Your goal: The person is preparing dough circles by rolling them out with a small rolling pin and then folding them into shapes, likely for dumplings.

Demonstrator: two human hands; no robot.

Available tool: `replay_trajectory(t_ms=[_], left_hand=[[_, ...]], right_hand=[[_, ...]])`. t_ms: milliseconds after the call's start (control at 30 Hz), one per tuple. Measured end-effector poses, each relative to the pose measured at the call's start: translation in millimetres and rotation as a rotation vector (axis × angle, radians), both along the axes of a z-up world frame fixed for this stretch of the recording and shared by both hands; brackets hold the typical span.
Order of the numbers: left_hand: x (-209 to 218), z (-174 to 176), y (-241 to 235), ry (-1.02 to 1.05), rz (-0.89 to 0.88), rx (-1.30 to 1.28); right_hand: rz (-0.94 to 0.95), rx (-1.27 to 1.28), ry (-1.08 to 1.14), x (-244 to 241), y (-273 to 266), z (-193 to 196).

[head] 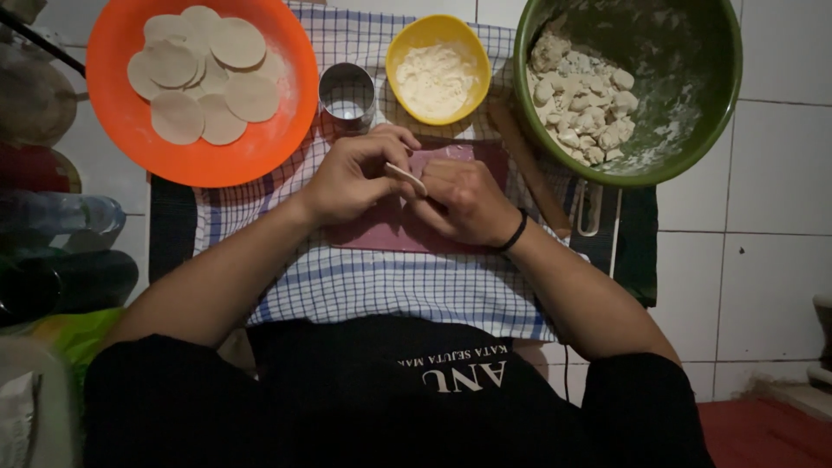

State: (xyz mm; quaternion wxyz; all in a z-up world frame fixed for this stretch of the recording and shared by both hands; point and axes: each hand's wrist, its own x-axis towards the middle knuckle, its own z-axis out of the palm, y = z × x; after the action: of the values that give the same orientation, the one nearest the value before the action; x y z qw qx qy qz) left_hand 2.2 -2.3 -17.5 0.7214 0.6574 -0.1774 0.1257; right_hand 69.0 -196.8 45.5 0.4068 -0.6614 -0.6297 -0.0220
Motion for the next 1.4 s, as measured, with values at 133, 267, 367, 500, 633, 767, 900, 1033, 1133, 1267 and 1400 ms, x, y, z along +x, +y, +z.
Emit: replay_trajectory(t_ms=[133,267,367,500,633,767,900,1033,1133,1267,1400], left_hand=[[1.8,-0.4,-0.8,0.005,0.001,-0.025],[-0.9,3.2,-0.4,0.032,0.028,-0.056],[-3.1,14.0,-1.6,0.053,0.030,-0.082],[-6.7,11.5,-1.4,0.087,0.003,-0.021],[-3.5,1.7,-0.1,0.076,0.017,-0.047],[-3.0,0.8,-1.1,0.130,0.007,-0.124],[-2.7,0.2,1.4,0.126,0.003,-0.133],[-2.8,12.1,0.7,0.002,0.001,-0.010],[-1.6,9.5,-2.8,-0.041,0.021,0.042],[-3.0,4.6,-1.1,-0.023,0.039,0.042],[-2.0,4.0,-4.3,-0.019,0.033,-0.014]], right_hand=[[-0.041,-0.033,-0.066,2.2,-0.8,-1.1],[-0.053,-0.033,-0.047,-2.9,4.9,13.7],[-0.039,-0.007,0.010,-3.2,4.4,16.2],[0.007,-0.012,0.057,0.0,2.3,9.9],[0.001,-0.038,0.003,-2.6,5.5,14.0],[-0.018,-0.038,0.052,-2.7,2.7,4.9],[-0.052,-0.031,0.050,0.3,0.0,-6.4],[-0.003,0.033,0.071,-2.7,4.1,9.8],[-0.013,0.041,0.058,7.0,-7.7,-26.0],[-0.037,0.049,0.058,4.4,-2.3,-16.1],[-0.040,0.038,0.075,3.3,-0.6,-9.9]])
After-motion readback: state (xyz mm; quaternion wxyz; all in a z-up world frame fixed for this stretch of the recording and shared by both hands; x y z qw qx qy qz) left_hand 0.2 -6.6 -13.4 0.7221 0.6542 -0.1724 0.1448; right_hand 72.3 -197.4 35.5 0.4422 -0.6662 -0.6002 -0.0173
